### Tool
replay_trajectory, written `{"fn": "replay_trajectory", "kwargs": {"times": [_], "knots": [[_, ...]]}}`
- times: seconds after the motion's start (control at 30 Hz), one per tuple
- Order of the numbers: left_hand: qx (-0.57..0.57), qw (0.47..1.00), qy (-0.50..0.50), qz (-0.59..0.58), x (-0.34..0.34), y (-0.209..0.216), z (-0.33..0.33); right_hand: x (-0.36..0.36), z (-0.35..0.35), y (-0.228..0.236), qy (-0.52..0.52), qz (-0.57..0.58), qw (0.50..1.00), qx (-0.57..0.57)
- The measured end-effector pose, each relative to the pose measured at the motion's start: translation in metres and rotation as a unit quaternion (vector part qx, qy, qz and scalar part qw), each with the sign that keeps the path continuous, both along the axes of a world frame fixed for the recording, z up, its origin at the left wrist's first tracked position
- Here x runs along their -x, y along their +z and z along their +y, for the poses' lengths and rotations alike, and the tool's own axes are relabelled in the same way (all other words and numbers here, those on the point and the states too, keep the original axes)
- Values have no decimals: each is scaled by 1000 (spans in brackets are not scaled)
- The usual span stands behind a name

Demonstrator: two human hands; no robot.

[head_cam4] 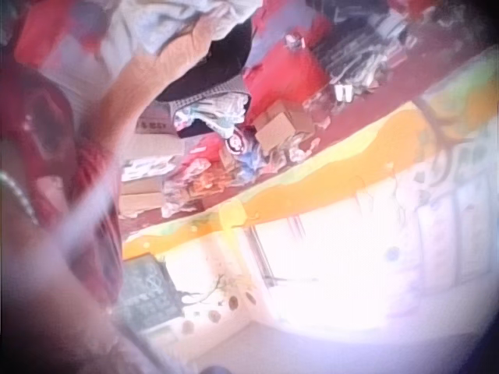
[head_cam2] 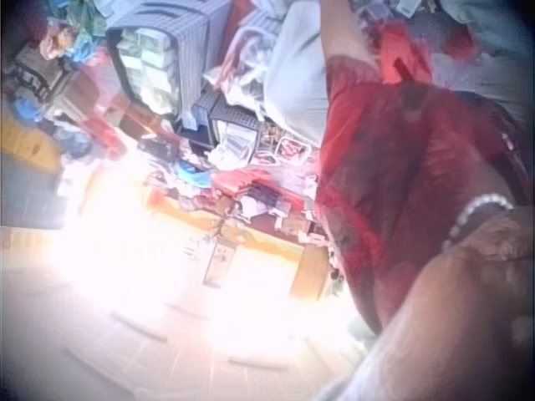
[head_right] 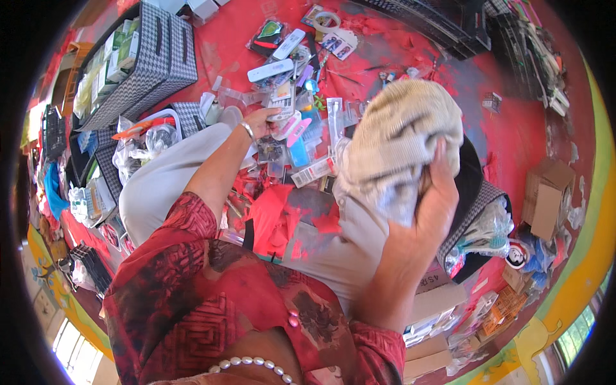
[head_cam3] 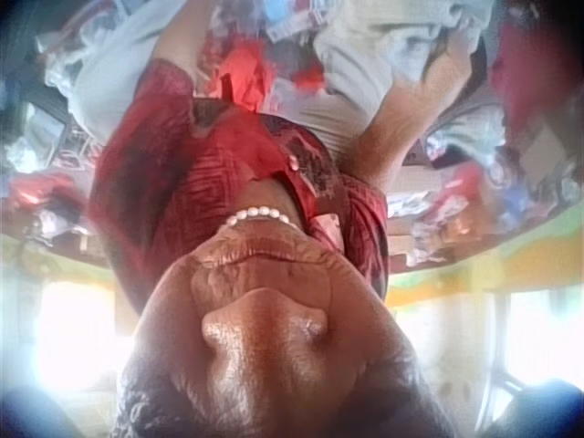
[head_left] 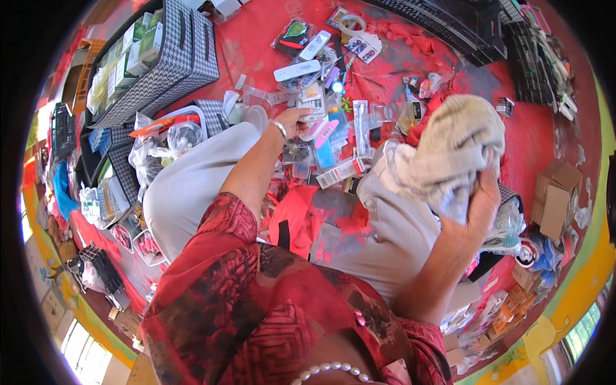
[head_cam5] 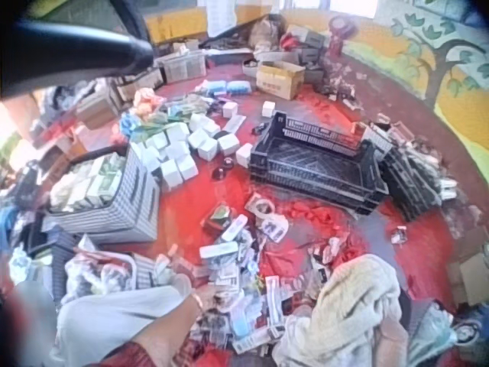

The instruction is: The person wipes the surface of a plastic container holding colored markers with a cloth, then places it into a black bin. They then pick up a blister pack of black pens and wipe it with the cloth.

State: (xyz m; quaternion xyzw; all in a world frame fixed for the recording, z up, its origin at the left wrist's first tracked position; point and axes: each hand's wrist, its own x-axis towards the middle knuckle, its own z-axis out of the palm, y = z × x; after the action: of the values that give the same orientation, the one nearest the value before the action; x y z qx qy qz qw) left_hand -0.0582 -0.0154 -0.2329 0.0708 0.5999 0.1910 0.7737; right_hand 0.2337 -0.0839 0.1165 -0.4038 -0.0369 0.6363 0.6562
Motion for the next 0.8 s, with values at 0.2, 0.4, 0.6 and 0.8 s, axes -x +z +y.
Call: {"fn": "replay_trajectory", "kwargs": {"times": [0.2, 0.4, 0.6, 0.8], "knots": [[-40, 990, 53, -123, -15, 71, -72, -8, 7, -6, 2, 36, 996, -80], [-203, 970, 7, -133, -23, 163, -59, -1, 14, -3, -59, -6, 998, -30], [-334, 937, -85, -48, -11, 262, -26, 7, 19, 2, -52, -3, 998, -42], [-445, 895, -17, 21, -9, 299, -3, 7, 25, 6, -84, -73, 994, -24]]}}
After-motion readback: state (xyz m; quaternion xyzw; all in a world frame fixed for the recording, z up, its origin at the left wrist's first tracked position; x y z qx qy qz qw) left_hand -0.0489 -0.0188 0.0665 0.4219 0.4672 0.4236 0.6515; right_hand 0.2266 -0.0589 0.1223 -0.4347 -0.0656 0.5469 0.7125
